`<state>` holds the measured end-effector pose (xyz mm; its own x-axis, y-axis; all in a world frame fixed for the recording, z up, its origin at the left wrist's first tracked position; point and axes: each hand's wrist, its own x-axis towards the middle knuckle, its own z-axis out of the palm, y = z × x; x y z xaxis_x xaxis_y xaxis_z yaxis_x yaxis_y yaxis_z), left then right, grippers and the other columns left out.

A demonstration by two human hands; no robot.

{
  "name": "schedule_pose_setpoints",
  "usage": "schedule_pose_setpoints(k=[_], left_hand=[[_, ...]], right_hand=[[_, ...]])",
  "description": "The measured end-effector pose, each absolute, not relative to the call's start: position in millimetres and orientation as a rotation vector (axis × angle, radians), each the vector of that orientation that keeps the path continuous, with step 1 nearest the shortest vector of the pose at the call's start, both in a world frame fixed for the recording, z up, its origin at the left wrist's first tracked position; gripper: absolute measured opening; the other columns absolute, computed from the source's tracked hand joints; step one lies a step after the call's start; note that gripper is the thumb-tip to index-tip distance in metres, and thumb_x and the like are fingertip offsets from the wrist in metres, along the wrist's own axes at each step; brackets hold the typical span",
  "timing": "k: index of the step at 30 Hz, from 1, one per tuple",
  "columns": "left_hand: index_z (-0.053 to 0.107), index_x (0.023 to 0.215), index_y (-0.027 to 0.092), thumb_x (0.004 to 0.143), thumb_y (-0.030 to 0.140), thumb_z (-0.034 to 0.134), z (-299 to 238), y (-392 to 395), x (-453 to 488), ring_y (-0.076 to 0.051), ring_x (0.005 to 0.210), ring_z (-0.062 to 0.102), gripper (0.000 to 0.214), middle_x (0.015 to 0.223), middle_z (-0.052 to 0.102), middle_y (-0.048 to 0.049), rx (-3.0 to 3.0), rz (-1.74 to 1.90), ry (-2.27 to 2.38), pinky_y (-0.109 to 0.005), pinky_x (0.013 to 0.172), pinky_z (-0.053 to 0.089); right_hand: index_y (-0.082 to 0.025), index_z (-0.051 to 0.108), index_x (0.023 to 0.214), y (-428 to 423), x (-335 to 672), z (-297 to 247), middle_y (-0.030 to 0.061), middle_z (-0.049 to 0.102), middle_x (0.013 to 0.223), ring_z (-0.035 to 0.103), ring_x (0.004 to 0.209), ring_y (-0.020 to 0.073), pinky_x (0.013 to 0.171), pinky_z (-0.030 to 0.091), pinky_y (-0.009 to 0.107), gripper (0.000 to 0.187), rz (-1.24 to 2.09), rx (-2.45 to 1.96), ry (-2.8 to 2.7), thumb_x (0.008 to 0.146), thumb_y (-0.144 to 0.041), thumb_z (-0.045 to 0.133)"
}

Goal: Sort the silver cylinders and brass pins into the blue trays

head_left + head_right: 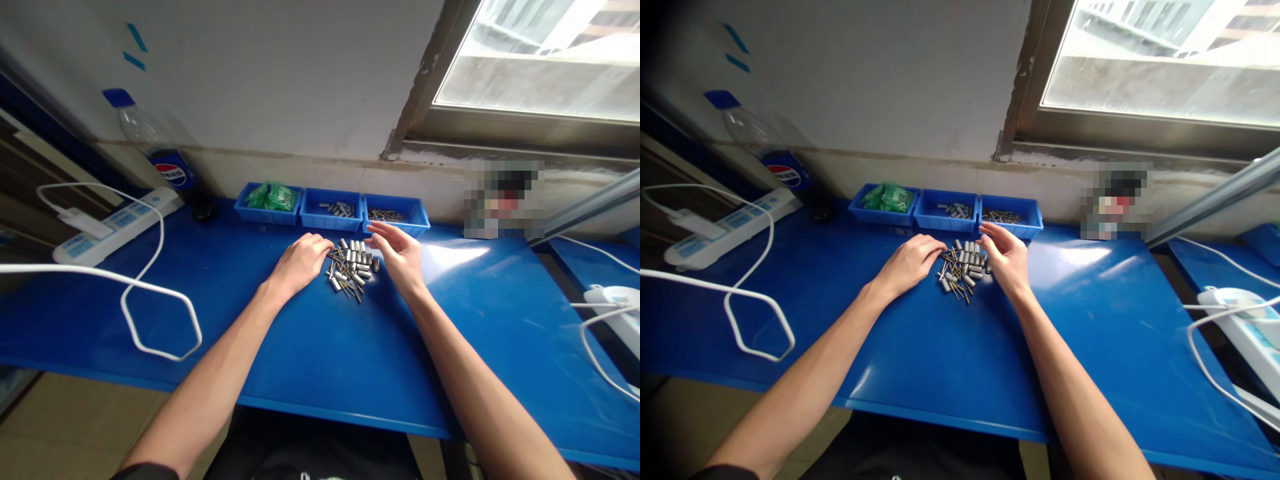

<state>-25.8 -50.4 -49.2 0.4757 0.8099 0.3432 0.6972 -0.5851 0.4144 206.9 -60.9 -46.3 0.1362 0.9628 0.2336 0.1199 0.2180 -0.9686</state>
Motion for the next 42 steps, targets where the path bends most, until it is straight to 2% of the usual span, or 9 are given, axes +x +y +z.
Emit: schedule_pose_setpoints(k=[3,6,12,18,22,28,32,37,42], left_hand=[[0.072,0.113,0.017,0.1,0.023,0.06,-48.0,-52.0,-24.2,-0.024,0.105,0.067,0.018,0.112,0.074,-0.0084,2.517,0.761,1.244,-0.04,0.098,0.056],[0.072,0.106,0.018,0.097,0.019,0.065,-49.0,-51.7,-23.0,-0.023,0.102,0.067,0.012,0.109,0.073,-0.0071,2.518,0.718,1.187,-0.038,0.096,0.056],[0.067,0.096,0.017,0.096,0.011,0.062,-50.8,-49.6,-20.9,-0.022,0.096,0.065,0.007,0.1,0.071,-0.0076,2.496,0.711,1.219,-0.037,0.091,0.055],[0.064,0.101,0.019,0.095,0.007,0.059,-53.6,-48.3,-20.3,-0.022,0.094,0.066,0.014,0.098,0.069,-0.0063,2.446,0.751,1.175,-0.035,0.087,0.055],[0.065,0.106,0.019,0.096,0.007,0.057,-52.4,-50.0,-19.2,-0.018,0.088,0.068,0.018,0.1,0.067,-0.0051,2.337,0.889,1.166,-0.031,0.084,0.056],[0.068,0.11,0.02,0.09,0.011,0.069,-43.2,-57.6,-8.9,-0.015,0.084,0.07,0.022,0.099,0.069,-0.0029,2.159,1.223,1.079,-0.029,0.083,0.059],[0.069,0.11,0.019,0.087,0.013,0.072,-43.1,-61.5,-2.6,-0.015,0.085,0.072,0.023,0.1,0.069,-0.0034,2.024,1.307,1.002,-0.026,0.079,0.061],[0.07,0.108,0.019,0.087,0.016,0.073,-43.9,-62.4,-1.0,-0.015,0.085,0.073,0.021,0.099,0.069,-0.0032,2.003,1.327,0.977,-0.027,0.081,0.062],[0.07,0.109,0.019,0.09,0.018,0.071,-43.1,-61.7,-2.2,-0.015,0.085,0.073,0.019,0.101,0.07,-0.004,2.022,1.301,0.993,-0.028,0.082,0.063]], right_hand=[[-0.019,0.075,0.117,-61.1,206.5,-45.2,0.012,0.078,0.116,0.077,0.089,0.0223,0.09,0.062,0.042,0.038,0.885,-1.184,-1.272,0.087,-0.042,0.075],[-0.019,0.075,0.118,-60.6,206.6,-45.8,0.0117,0.078,0.116,0.077,0.088,0.0218,0.089,0.062,0.041,0.039,0.896,-1.187,-1.277,0.086,-0.043,0.074],[-0.019,0.075,0.117,-61.4,205.6,-44.6,0.0115,0.078,0.114,0.076,0.085,0.0208,0.087,0.062,0.04,0.038,0.901,-1.181,-1.283,0.087,-0.043,0.073],[-0.02,0.076,0.115,-60.0,206.1,-47.2,0.0104,0.079,0.111,0.076,0.084,0.0217,0.085,0.063,0.04,0.038,0.886,-1.166,-1.289,0.086,-0.045,0.074],[-0.021,0.076,0.112,-60.1,206.2,-47.2,0.009,0.08,0.107,0.076,0.081,0.0209,0.082,0.062,0.038,0.035,0.89,-1.163,-1.288,0.086,-0.043,0.074],[-0.021,0.077,0.109,-63.8,204.8,-43.1,0.0051,0.078,0.088,0.073,0.072,0.0199,0.072,0.061,0.035,0.035,0.914,-1.209,-1.367,0.086,-0.047,0.073],[-0.021,0.079,0.099,-65.5,202.7,-44.6,0.0056,0.078,0.084,0.072,0.069,0.0204,0.066,0.06,0.033,0.035,1.047,-1.197,-1.444,0.083,-0.051,0.078],[-0.021,0.081,0.092,-66.7,199.5,-43.9,0.0055,0.08,0.082,0.075,0.073,0.0229,0.072,0.063,0.036,0.038,1.294,-1.122,-1.376,0.073,-0.053,0.086],[-0.02,0.082,0.091,-66.9,200.8,-40.3,0.0056,0.08,0.08,0.075,0.072,0.0228,0.073,0.063,0.037,0.037,1.307,-1.111,-1.361,0.071,-0.051,0.088]])
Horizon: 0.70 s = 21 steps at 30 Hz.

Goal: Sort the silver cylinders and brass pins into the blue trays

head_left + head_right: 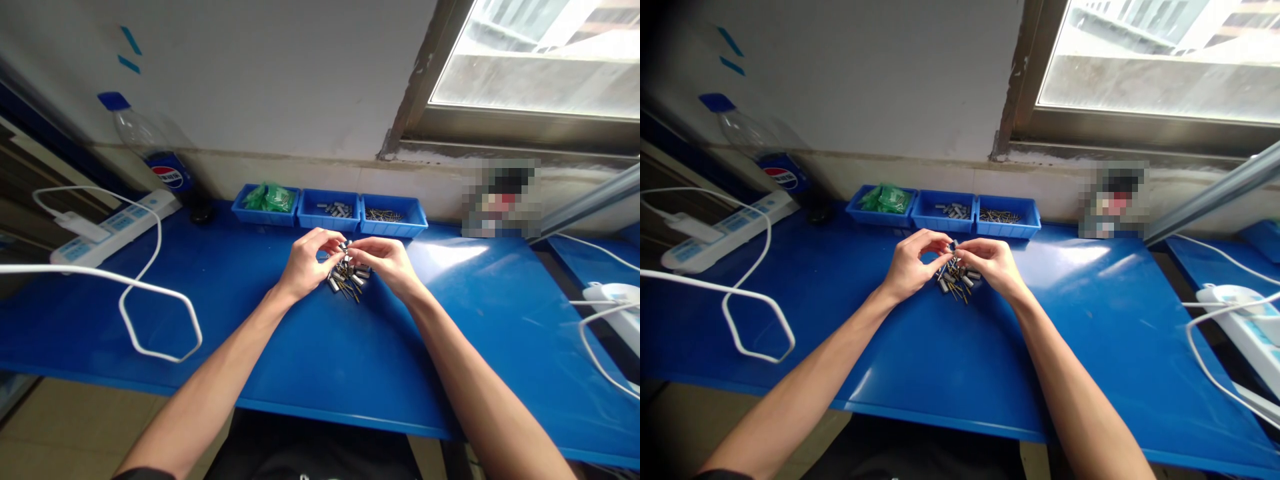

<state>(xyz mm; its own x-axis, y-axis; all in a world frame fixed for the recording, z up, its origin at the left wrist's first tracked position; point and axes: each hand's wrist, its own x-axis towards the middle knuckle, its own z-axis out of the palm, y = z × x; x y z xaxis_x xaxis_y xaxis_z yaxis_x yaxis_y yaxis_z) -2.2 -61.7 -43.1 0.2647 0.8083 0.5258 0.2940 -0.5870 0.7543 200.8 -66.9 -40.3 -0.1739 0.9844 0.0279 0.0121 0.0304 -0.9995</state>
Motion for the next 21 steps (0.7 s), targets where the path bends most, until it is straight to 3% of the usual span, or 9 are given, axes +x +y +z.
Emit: schedule_pose_setpoints(k=[4,8,11,21], left_hand=[[0.07,0.113,0.019,0.094,0.019,0.067,-45.3,-59.7,-5.8,-0.018,0.09,0.073,0.019,0.108,0.073,-0.0066,2.147,1.173,1.108,-0.032,0.087,0.061],[0.074,0.109,0.018,0.094,0.014,0.065,-51.3,-56.9,-9.0,-0.024,0.106,0.07,0.018,0.113,0.076,-0.008,2.35,0.933,1.168,-0.042,0.099,0.057],[0.076,0.103,0.018,0.092,0.011,0.065,-54.6,-55.5,-9.5,-0.025,0.104,0.07,0.017,0.109,0.076,-0.0077,2.384,0.871,1.197,-0.042,0.098,0.057],[0.075,0.094,0.016,0.088,0.006,0.065,-57.0,-55.5,-8.2,-0.019,0.086,0.072,0.015,0.101,0.074,-0.0077,2.202,1.047,1.268,-0.033,0.082,0.061]], right_hand=[[-0.02,0.081,0.094,-64.6,202.2,-41.6,0.0063,0.081,0.084,0.078,0.078,0.0248,0.08,0.064,0.04,0.033,1.138,-1.124,-1.318,0.076,-0.047,0.086],[-0.023,0.078,0.114,-60.0,203.6,-45.6,0.009,0.079,0.118,0.077,0.106,0.0283,0.102,0.059,0.045,0.041,0.948,-1.058,-1.165,0.078,-0.041,0.085],[-0.025,0.071,0.128,-57.2,205.9,-48.5,0.0107,0.072,0.134,0.074,0.115,0.0296,0.108,0.056,0.049,0.052,0.929,-1.057,-1.172,0.079,-0.038,0.084],[-0.022,0.074,0.114,-57.1,208.3,-52.8,0.0103,0.076,0.122,0.078,0.095,0.0257,0.095,0.06,0.047,0.034,0.93,-1.1,-1.245,0.084,-0.037,0.077]])
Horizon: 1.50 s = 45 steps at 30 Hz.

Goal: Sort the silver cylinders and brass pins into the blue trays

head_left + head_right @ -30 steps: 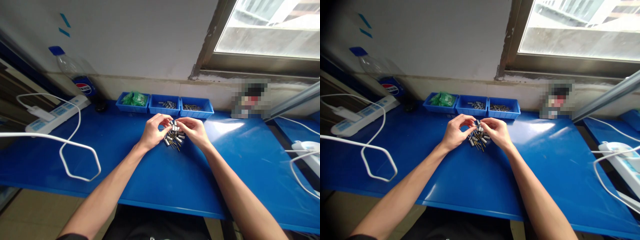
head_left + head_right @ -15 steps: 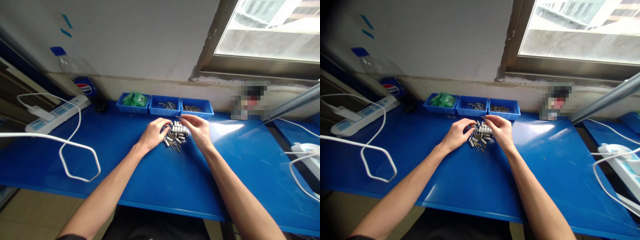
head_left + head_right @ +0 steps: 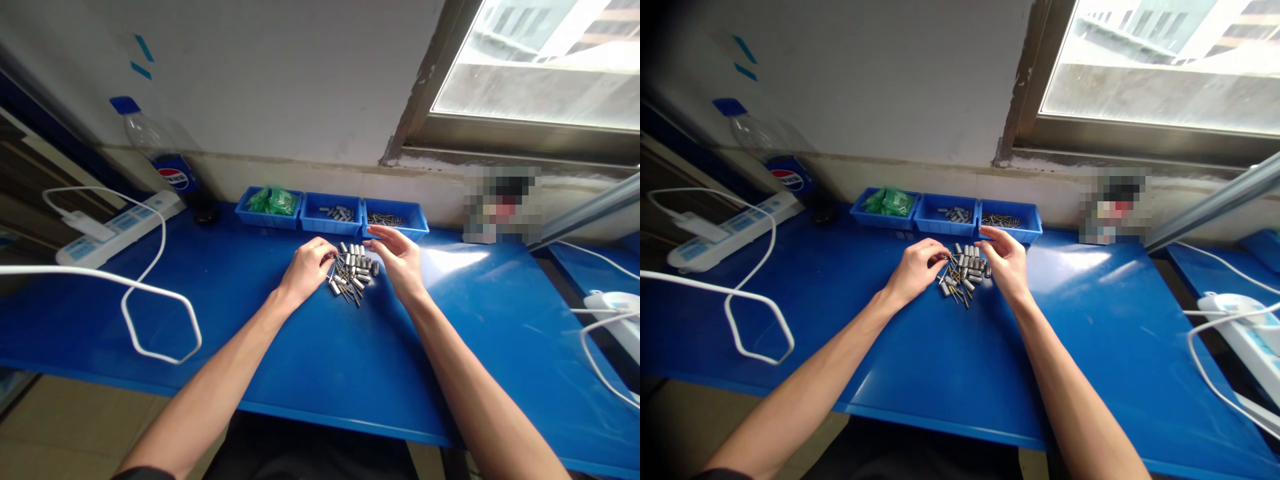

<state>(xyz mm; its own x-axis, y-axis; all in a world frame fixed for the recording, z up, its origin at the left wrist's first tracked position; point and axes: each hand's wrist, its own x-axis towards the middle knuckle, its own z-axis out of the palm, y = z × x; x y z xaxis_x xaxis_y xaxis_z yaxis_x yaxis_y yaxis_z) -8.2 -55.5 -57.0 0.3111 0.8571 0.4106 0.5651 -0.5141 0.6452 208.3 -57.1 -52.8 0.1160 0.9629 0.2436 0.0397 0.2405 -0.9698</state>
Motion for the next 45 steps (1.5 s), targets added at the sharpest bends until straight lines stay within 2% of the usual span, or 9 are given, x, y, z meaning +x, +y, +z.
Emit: schedule_pose_setpoints(k=[12,17,25,30,36,39,41,43,45], left_hand=[[0.076,0.092,0.018,0.087,0.011,0.069,-62.4,-51.6,-10.9,-0.02,0.081,0.074,0.012,0.095,0.078,-0.0066,2.111,1.203,1.29,-0.033,0.078,0.063],[0.075,0.09,0.017,0.085,0.017,0.074,-59.0,-53.1,-9.5,-0.018,0.076,0.074,0.006,0.093,0.077,-0.0067,1.923,1.285,1.248,-0.03,0.069,0.065],[0.075,0.099,0.016,0.078,0.032,0.085,-50.1,-56.1,-3.6,-0.023,0.087,0.078,0.028,0.098,0.078,-0.0088,1.611,1.324,1.152,-0.033,0.073,0.067],[0.072,0.107,0.017,0.08,0.031,0.084,-48.7,-57.6,-0.8,-0.024,0.098,0.077,0.033,0.106,0.076,-0.0101,1.546,1.292,1.028,-0.03,0.075,0.068],[0.061,0.091,0.017,0.08,0.03,0.082,-43.9,-62.6,2.3,-0.024,0.102,0.076,0.027,0.103,0.073,-0.0075,1.536,1.243,0.954,-0.029,0.074,0.067],[0.061,0.091,0.017,0.085,0.029,0.077,-41.8,-63.0,1.3,-0.022,0.097,0.075,0.02,0.1,0.073,-0.0063,1.646,1.261,1.004,-0.032,0.077,0.067],[0.066,0.093,0.018,0.09,0.026,0.071,-41.9,-61.0,-2.7,-0.021,0.095,0.074,0.01,0.1,0.074,-0.0069,1.847,1.285,1.123,-0.036,0.085,0.065],[0.071,0.098,0.019,0.091,0.021,0.068,-44.2,-57.6,-9.2,-0.024,0.1,0.072,0.008,0.105,0.075,-0.0087,2.095,1.259,1.286,-0.043,0.096,0.061],[0.074,0.103,0.019,0.086,0.017,0.071,-48.7,-53.7,-16.8,-0.029,0.11,0.069,0.018,0.111,0.075,-0.0105,2.261,1.173,1.425,-0.048,0.102,0.057]], right_hand=[[-0.021,0.074,0.11,-58.9,206.0,-48.1,0.01,0.077,0.117,0.075,0.086,0.0209,0.086,0.06,0.041,0.03,0.91,-1.15,-1.265,0.084,-0.036,0.074],[-0.021,0.075,0.107,-59.4,205.5,-47.0,0.0092,0.077,0.115,0.075,0.084,0.0204,0.082,0.06,0.039,0.027,0.906,-1.155,-1.261,0.083,-0.033,0.074],[-0.023,0.075,0.107,-65.1,201.5,-41.3,0.0052,0.079,0.092,0.074,0.077,0.0214,0.079,0.062,0.038,0.032,0.992,-1.211,-1.358,0.083,-0.044,0.076],[-0.023,0.079,0.101,-66.2,200.9,-43.7,0.0058,0.079,0.089,0.074,0.074,0.0223,0.072,0.062,0.036,0.037,1.164,-1.17,-1.448,0.081,-0.054,0.079],[-0.022,0.082,0.099,-68.9,200.2,-41.6,0.0071,0.081,0.094,0.075,0.076,0.0229,0.074,0.063,0.037,0.043,1.329,-1.108,-1.436,0.075,-0.057,0.084],[-0.021,0.082,0.093,-69.2,199.4,-38.4,0.006,0.08,0.085,0.074,0.072,0.0222,0.073,0.063,0.037,0.04,1.327,-1.132,-1.411,0.073,-0.055,0.086],[-0.021,0.082,0.091,-68.0,199.3,-37.2,0.0058,0.08,0.082,0.074,0.071,0.0228,0.074,0.063,0.039,0.038,1.249,-1.163,-1.367,0.072,-0.053,0.086],[-0.021,0.081,0.096,-66.0,200.2,-37.6,0.0067,0.081,0.089,0.077,0.079,0.0248,0.082,0.064,0.042,0.038,1.112,-1.169,-1.289,0.074,-0.052,0.085],[-0.022,0.079,0.108,-63.5,202.3,-39.9,0.0085,0.081,0.106,0.077,0.096,0.0273,0.095,0.062,0.045,0.043,0.993,-1.138,-1.223,0.076,-0.05,0.085]])
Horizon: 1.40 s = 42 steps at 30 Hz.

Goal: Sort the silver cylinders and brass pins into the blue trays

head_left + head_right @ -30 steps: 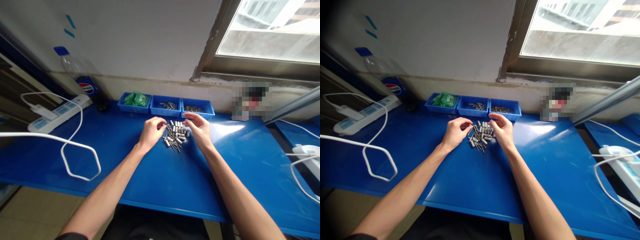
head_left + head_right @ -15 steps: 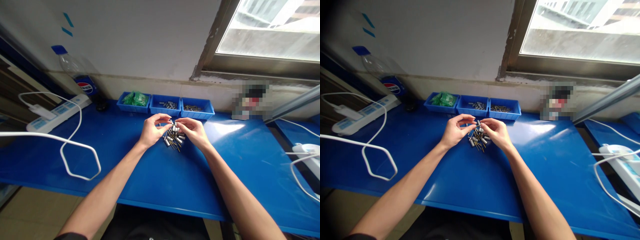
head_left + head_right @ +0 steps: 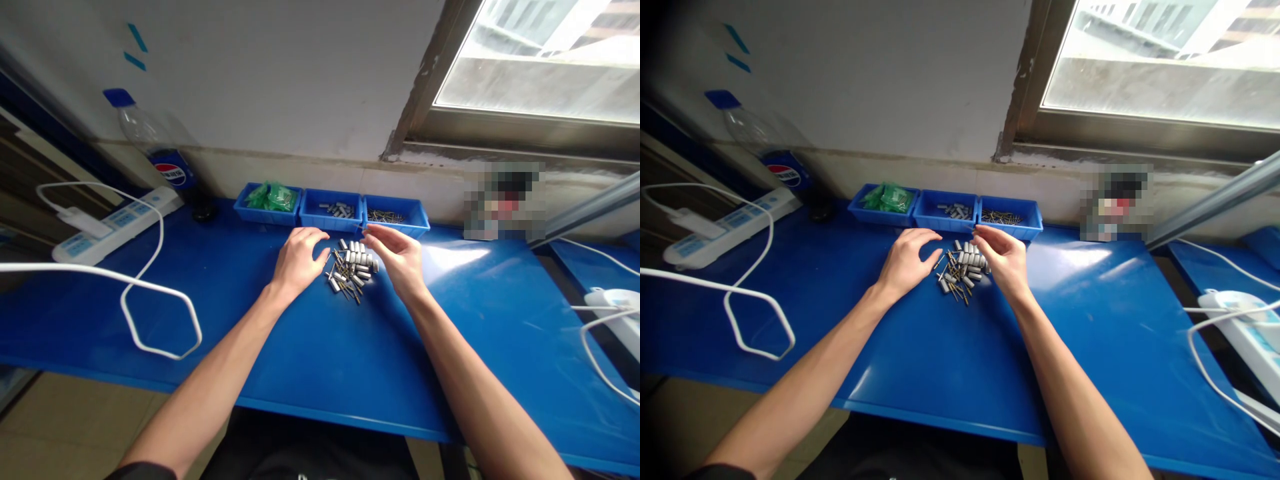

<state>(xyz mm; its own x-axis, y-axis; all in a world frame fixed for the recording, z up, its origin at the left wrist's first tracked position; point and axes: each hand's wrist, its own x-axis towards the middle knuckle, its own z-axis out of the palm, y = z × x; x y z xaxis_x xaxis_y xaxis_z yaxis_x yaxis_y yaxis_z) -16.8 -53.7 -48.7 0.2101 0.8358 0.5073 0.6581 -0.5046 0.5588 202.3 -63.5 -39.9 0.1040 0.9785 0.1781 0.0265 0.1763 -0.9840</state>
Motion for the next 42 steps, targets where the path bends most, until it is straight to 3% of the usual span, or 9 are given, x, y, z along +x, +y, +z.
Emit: schedule_pose_setpoints(k=[2,5,10,16,19,24,31,36,42], left_hand=[[0.076,0.105,0.019,0.083,0.014,0.072,-54.1,-50.3,-23.2,-0.029,0.105,0.07,0.023,0.111,0.076,-0.0107,2.299,1.093,1.491,-0.047,0.099,0.058],[0.076,0.101,0.018,0.084,0.011,0.067,-60.9,-47.0,-27.8,-0.024,0.089,0.072,0.02,0.103,0.077,-0.0095,2.261,1.047,1.507,-0.041,0.088,0.06],[0.075,0.101,0.018,0.087,0.008,0.062,-62.5,-46.2,-25.6,-0.021,0.082,0.073,0.022,0.097,0.078,-0.0083,2.263,1.036,1.468,-0.035,0.079,0.059],[0.075,0.096,0.02,0.083,0.021,0.07,-48.7,-52.7,-26.6,-0.019,0.071,0.068,0.014,0.083,0.074,-0.0041,2.292,0.915,1.344,-0.03,0.068,0.056],[0.074,0.101,0.022,0.074,0.016,0.072,-45.0,-55.2,-29.6,-0.018,0.07,0.066,0.027,0.082,0.071,-0.0028,2.313,0.856,1.251,-0.027,0.064,0.055],[0.072,0.105,0.021,0.069,0.004,0.062,-51.0,-53.7,-29.7,-0.014,0.063,0.064,0.04,0.085,0.07,-0.0025,2.267,0.834,1.238,-0.024,0.06,0.055],[0.07,0.115,0.019,0.081,0.005,0.06,-43.8,-55.3,-19.1,-0.016,0.082,0.07,0.038,0.097,0.072,-0.0041,2.136,1.075,1.181,-0.025,0.073,0.061],[0.07,0.117,0.019,0.085,0.008,0.067,-32.9,-60.8,-13.8,-0.015,0.084,0.071,0.033,0.097,0.072,-0.0027,2.172,1.223,1.131,-0.029,0.084,0.061],[0.069,0.115,0.019,0.089,0.012,0.069,-32.5,-63.3,-11.3,-0.014,0.084,0.072,0.027,0.098,0.072,-0.0027,2.193,1.223,1.058,-0.028,0.085,0.06]], right_hand=[[-0.023,0.074,0.122,-61.2,205.0,-43.2,0.0099,0.077,0.122,0.075,0.11,0.0286,0.104,0.058,0.048,0.051,0.937,-1.108,-1.206,0.078,-0.048,0.084],[-0.024,0.07,0.128,-59.5,207.7,-48.0,0.0114,0.074,0.129,0.074,0.113,0.0288,0.106,0.057,0.05,0.052,0.927,-1.115,-1.236,0.082,-0.046,0.08],[-0.023,0.072,0.119,-60.2,207.4,-49.3,0.0115,0.076,0.123,0.077,0.1,0.0259,0.1,0.059,0.047,0.04,0.962,-1.099,-1.236,0.084,-0.041,0.079],[-0.022,0.074,0.111,-61.9,206.9,-42.9,0.0087,0.079,0.107,0.075,0.084,0.022,0.087,0.061,0.043,0.032,0.947,-1.139,-1.229,0.083,-0.039,0.077],[-0.022,0.074,0.109,-62.2,207.3,-41.4,0.0075,0.078,0.102,0.074,0.079,0.0199,0.082,0.06,0.039,0.03,0.952,-1.135,-1.218,0.084,-0.038,0.076],[-0.022,0.073,0.108,-61.7,207.4,-41.9,0.0067,0.079,0.098,0.072,0.077,0.0186,0.08,0.059,0.037,0.03,0.965,-1.155,-1.218,0.084,-0.04,0.075],[-0.021,0.074,0.109,-61.3,207.1,-43.6,0.0055,0.079,0.095,0.072,0.077,0.018,0.078,0.058,0.035,0.029,0.96,-1.144,-1.236,0.085,-0.039,0.074],[-0.022,0.076,0.111,-65.4,204.1,-38.7,0.0033,0.078,0.086,0.072,0.074,0.019,0.075,0.06,0.035,0.037,1.084,-1.148,-1.342,0.082,-0.045,0.079],[-0.02,0.081,0.092,-68.1,200.5,-38.3,0.0057,0.079,0.08,0.074,0.073,0.0227,0.074,0.061,0.037,0.037,1.328,-1.132,-1.375,0.072,-0.051,0.087]])
